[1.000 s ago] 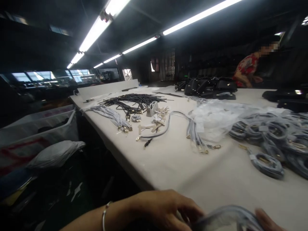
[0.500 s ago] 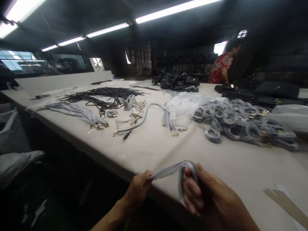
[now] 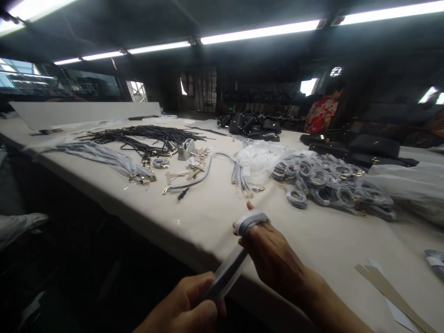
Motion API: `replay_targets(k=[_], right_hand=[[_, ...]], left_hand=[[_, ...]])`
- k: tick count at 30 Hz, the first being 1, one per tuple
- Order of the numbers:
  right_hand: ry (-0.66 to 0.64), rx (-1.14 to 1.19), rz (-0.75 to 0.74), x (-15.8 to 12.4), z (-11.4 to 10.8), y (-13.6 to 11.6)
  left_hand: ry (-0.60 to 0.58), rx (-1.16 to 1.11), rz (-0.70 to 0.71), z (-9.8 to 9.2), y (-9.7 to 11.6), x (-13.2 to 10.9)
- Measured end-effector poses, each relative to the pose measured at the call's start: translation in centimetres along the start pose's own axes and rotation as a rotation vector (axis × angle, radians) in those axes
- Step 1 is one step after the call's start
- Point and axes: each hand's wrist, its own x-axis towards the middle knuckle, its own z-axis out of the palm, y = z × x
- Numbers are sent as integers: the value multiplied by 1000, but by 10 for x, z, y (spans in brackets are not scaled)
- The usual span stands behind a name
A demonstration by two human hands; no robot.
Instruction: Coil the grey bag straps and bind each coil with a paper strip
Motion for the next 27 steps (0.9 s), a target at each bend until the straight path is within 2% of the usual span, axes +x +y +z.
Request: replay_targets(k=[1, 3, 6, 8, 10, 13, 15, 18, 20, 21, 23, 24, 25, 27], right_hand=[[-113, -81, -63, -4, 2, 2], [-311, -173, -76, -13, 8, 2], [-514, -220, 41, -24, 20, -5], [-576, -177, 166, -30, 26, -15], [-602, 2, 338, -32, 28, -28], [-612, 523, 657, -31, 28, -48], [-565, 889, 837, -31, 29, -57], [-290, 1266, 974, -28, 29, -66], [-47, 1391, 987, -22, 26, -69], [60, 1407, 965, -18, 23, -69], [221, 1331, 849, -8, 18, -69], [273, 1229, 765, -4, 16, -67], [295, 1082, 677, -1, 14, -65], [240, 685, 486, 0, 13, -57]], left_hand=[[42, 76, -25, -6, 7, -7], [167, 268, -33, -18, 16, -18], [302, 539, 52, -35, 22, -23], [297, 623, 86, -47, 23, -18], [259, 617, 99, -57, 23, -7], [148, 497, 155, -65, 17, 14], [56, 392, 199, -59, 9, 27], [-68, 137, 119, -31, -12, 40], [-65, -129, 27, -3, -29, 44], [0, -250, 27, 11, -37, 46], [180, -437, 129, 36, -49, 46], [229, -466, 196, 46, -51, 45], [242, -462, 248, 52, -51, 42], [184, -375, 280, 55, -45, 35]])
